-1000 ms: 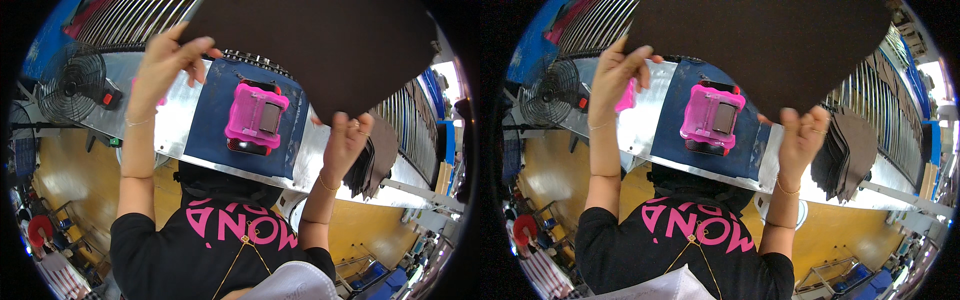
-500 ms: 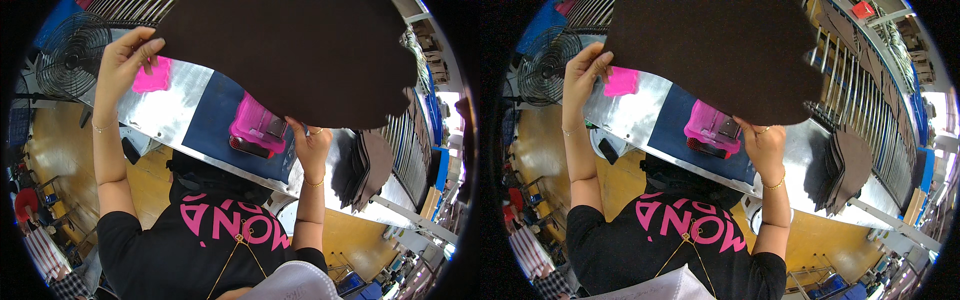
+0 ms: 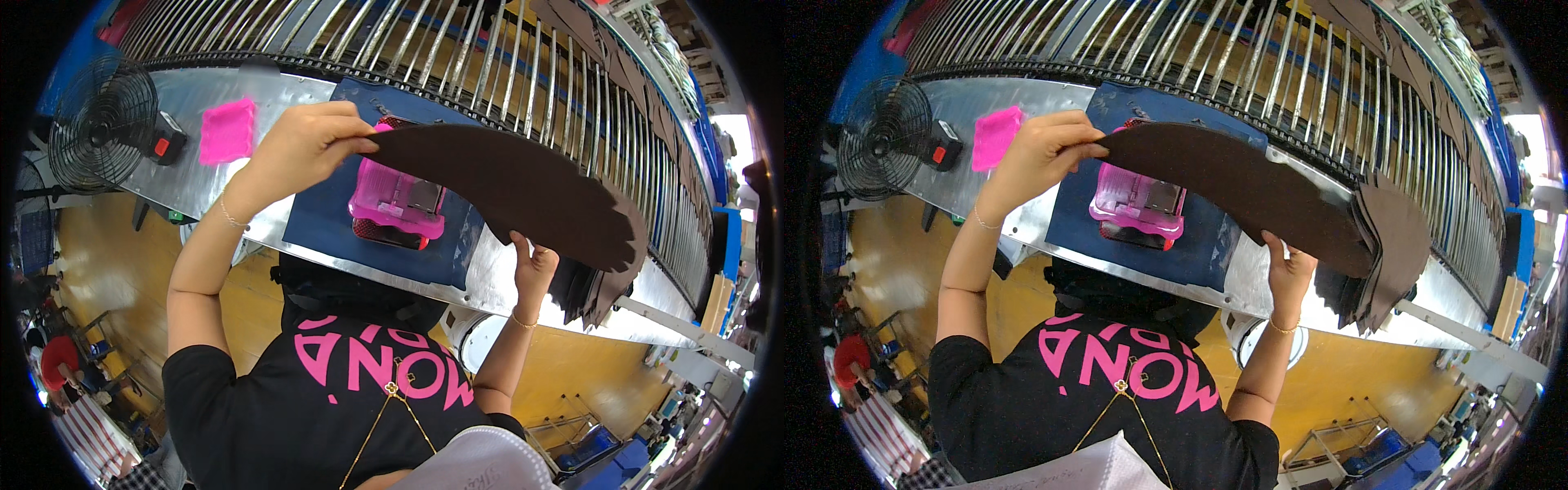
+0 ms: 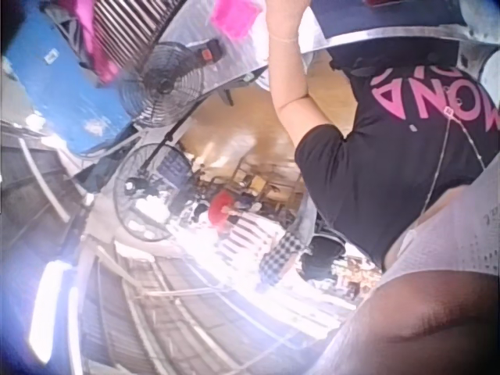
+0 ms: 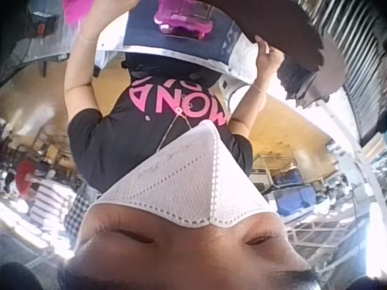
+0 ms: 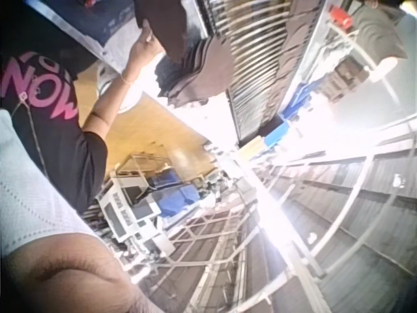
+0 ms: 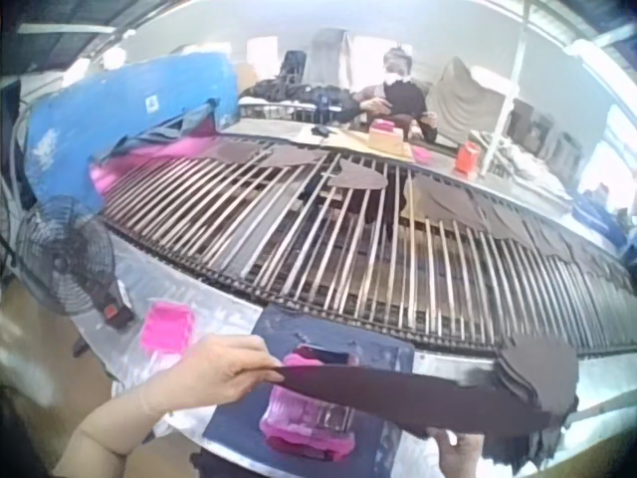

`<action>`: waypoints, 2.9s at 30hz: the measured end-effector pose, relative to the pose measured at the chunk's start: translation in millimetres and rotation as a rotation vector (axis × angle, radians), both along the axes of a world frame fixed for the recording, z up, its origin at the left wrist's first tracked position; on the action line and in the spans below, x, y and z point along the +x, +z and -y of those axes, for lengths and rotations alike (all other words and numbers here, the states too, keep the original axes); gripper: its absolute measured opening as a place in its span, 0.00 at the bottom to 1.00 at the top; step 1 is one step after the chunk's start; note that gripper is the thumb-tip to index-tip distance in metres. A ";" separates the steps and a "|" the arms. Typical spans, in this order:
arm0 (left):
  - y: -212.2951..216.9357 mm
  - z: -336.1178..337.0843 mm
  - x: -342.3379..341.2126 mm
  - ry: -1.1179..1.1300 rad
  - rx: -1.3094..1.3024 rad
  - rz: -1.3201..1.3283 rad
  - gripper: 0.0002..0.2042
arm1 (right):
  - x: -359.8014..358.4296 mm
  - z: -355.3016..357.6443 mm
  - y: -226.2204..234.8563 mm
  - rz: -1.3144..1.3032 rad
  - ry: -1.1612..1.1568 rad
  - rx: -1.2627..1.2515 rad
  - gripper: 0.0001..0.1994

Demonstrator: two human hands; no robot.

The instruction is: The person scoops a dark viscous substance from a bucket using a spoon and applies it to a pink plastic mold. They then pick up brown fabric pieces and place them onto the mold, repeating the process of applying the substance and placing fabric.

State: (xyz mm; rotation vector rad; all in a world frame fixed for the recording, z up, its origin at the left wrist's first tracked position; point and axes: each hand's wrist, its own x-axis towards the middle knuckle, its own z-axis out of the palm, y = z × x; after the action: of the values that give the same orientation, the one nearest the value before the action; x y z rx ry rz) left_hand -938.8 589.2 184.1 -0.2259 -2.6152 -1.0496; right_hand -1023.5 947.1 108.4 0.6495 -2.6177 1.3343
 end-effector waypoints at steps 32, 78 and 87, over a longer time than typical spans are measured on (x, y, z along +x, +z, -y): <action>57.5 -6.2 -69.0 -0.363 1.306 0.579 0.08 | -39.9 -59.1 141.7 0.753 0.142 -0.827 0.18; 4.8 11.7 5.4 0.106 -0.409 -0.273 0.07 | 2.4 5.3 -2.2 -0.144 0.099 0.035 0.07; 1.5 -36.6 -32.9 -0.200 -0.370 -0.376 0.09 | 8.3 -75.2 -5.1 0.032 -0.142 -0.212 0.06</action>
State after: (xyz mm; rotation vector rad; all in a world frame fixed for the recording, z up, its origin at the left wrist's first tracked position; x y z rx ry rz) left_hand -971.7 625.8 185.5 -0.7076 -2.4463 -0.5023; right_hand -1015.2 1022.3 103.3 0.4072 -2.4457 1.5597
